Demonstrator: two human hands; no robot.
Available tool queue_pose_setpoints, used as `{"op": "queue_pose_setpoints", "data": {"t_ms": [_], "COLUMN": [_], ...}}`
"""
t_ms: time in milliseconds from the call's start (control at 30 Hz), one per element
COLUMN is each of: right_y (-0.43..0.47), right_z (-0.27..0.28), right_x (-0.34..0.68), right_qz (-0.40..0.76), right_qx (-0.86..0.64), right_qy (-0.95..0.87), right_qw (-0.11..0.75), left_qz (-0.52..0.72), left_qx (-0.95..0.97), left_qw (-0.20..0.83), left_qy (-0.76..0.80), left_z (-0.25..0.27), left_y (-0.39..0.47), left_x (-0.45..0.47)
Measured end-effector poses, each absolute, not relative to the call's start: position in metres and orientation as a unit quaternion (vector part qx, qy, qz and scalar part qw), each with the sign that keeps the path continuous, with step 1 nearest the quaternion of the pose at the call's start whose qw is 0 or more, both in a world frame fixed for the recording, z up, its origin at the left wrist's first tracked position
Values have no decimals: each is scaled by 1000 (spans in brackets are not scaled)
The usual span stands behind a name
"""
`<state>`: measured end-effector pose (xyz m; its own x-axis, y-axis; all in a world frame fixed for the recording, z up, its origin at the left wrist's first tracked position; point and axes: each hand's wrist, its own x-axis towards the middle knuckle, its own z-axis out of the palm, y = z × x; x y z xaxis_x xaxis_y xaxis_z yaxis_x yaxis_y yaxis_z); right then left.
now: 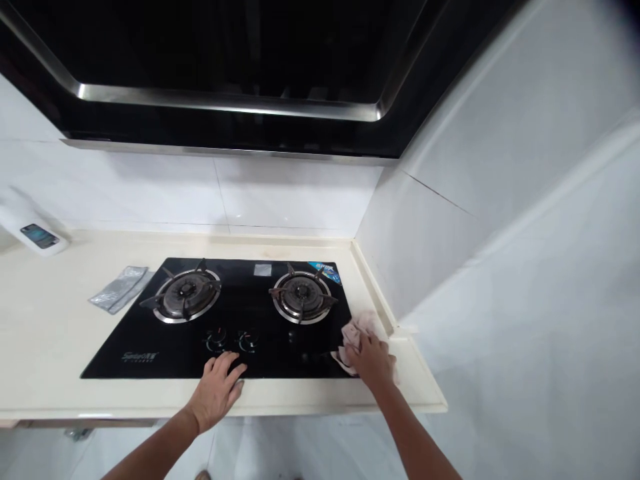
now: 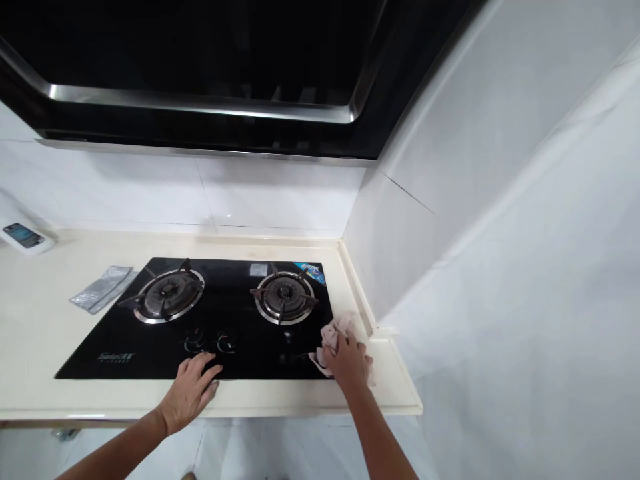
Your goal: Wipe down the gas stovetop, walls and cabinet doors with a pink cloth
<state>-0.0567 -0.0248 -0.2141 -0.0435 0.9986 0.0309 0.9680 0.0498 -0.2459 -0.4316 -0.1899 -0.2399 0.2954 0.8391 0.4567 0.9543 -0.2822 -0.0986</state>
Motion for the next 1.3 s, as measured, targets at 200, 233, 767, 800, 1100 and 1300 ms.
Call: {"op": "queue_pose_setpoints", "data": {"t_ms": [200, 233, 767, 800, 1100, 1300], "right_y": [-102, -114, 90, 101, 97, -43], "right_z": [-215, -209, -134, -140, -201, -227], "right_x": [1, 15, 7, -2, -52, -4], "right_qz": [209, 291, 39, 50, 32, 12], "right_qx": [-588, -554, -603, -602, -660, -692], "right_qy": [-779, -779, -797, -796, -750, -722], "right_qw": [65, 44, -3, -37, -11, 5], "left_qz": [-181, -185, -186, -185, -172, -171], "left_qx": [-772, -771, -781, -781, -786, -787], "left_qw": [177, 177, 190, 187, 169, 181], "left_qy": [-583, -584, -566, -566, -569, -565], "left_z": [-241, -242, -236, -235, -237, -242], "left_y": [-189, -189, -188, -188, -187, -184], "left_x": [-428, -428, -428, -428, -430, -434]}}
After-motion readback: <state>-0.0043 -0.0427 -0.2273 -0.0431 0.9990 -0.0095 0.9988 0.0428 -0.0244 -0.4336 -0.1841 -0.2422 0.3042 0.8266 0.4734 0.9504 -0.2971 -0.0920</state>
